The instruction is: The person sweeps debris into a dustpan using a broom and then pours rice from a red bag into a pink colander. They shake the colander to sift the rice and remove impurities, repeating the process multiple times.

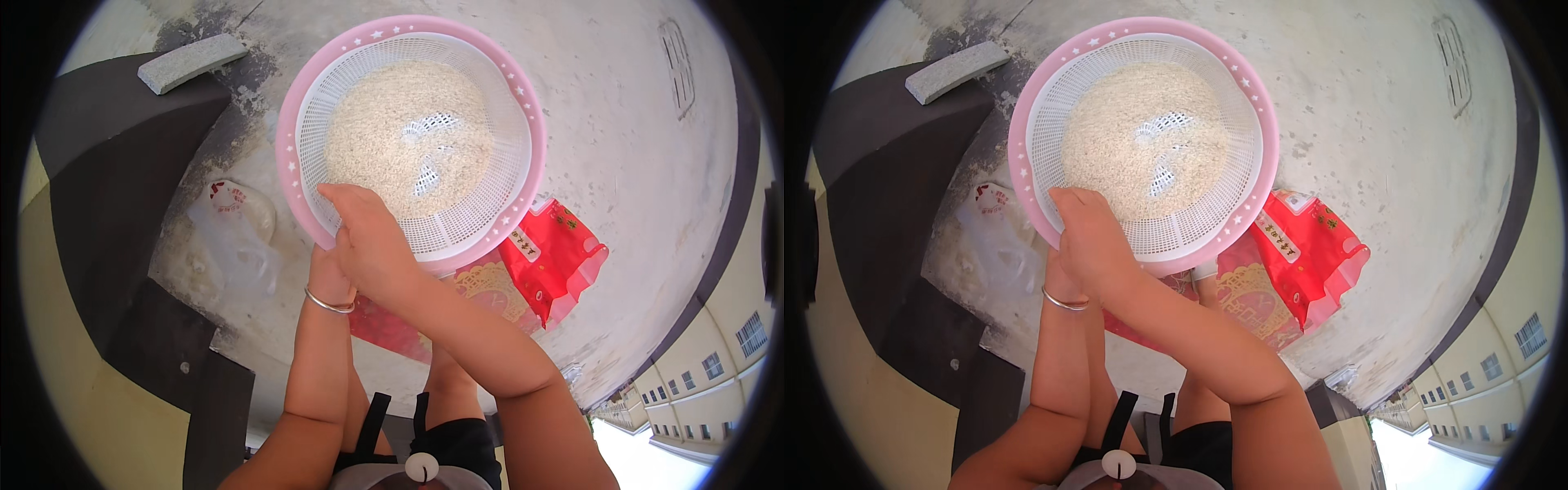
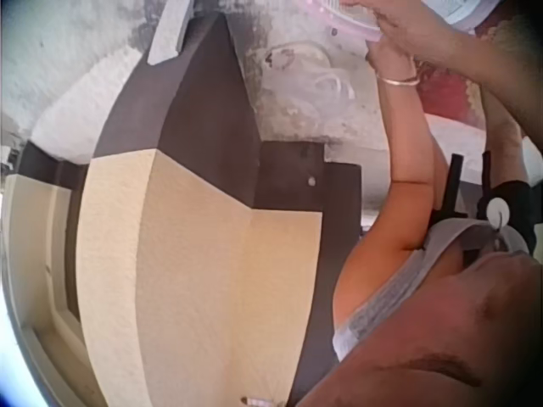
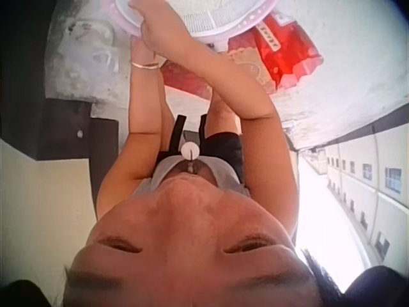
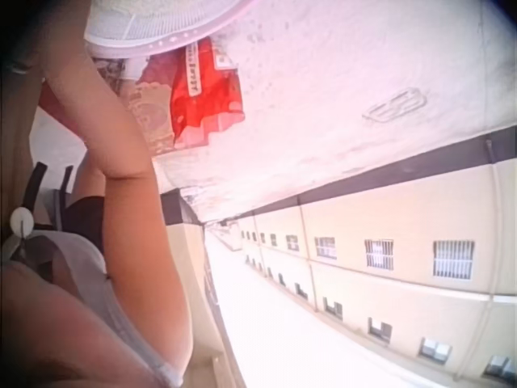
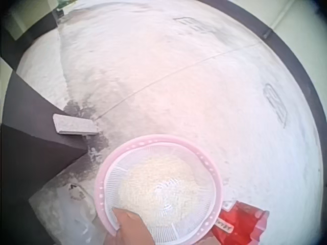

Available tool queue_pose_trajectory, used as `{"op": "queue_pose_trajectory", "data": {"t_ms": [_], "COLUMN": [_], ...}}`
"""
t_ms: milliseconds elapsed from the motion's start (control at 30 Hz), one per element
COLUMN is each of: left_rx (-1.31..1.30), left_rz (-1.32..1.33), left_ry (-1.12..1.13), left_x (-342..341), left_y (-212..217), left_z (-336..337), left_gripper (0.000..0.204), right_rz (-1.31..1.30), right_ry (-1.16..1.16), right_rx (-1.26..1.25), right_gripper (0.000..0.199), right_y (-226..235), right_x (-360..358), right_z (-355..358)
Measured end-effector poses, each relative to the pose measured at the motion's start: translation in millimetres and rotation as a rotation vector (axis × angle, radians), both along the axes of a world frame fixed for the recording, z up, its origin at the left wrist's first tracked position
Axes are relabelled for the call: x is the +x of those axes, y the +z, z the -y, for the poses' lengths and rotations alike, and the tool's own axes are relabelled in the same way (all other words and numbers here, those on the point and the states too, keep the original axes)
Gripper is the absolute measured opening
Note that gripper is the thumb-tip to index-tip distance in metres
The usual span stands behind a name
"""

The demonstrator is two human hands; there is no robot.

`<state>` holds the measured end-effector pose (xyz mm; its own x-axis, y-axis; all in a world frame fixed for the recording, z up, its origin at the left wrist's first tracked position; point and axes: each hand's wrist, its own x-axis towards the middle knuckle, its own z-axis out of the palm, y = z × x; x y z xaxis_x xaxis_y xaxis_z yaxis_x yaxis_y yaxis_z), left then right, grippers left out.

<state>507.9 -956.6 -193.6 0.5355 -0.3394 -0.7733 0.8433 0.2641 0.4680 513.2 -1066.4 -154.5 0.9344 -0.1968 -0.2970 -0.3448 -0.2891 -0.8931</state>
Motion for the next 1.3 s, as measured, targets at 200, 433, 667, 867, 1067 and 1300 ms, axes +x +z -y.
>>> {"op": "queue_pose_trajectory", "data": {"t_ms": [200,433,667,867,1067,1300], "left_rx": [-0.012,0.086,0.068,0.104,0.111,0.152], "left_rz": [0.002,-0.014,0.016,0.049,0.057,0.077], "left_ry": [-0.102,-0.105,-0.130,-0.106,-0.117,-0.164], "left_x": [3.0,0.9,5.5,6.0,8.8,10.2], "left_y": [15.0,17.8,22.2,28.4,21.6,26.7], "left_z": [5.1,3.5,-0.2,4.1,-9.5,-4.2], "left_gripper": [0.046,0.044,0.043,0.035,0.036,0.030], "right_rz": [0.060,-0.097,0.022,0.114,-0.137,0.433], "right_ry": [-0.225,-0.549,-0.483,-0.288,0.208,-0.045], "right_rx": [-0.011,0.008,-0.327,-0.594,-0.552,-0.645], "right_gripper": [0.055,0.048,0.040,0.039,0.034,0.025], "right_y": [-49.8,-22.6,-39.1,-54.4,-27.8,-47.9], "right_x": [33.6,9.8,25.3,35.1,6.6,59.8], "right_z": [12.3,91.3,115.5,97.1,78.7,84.9]}}
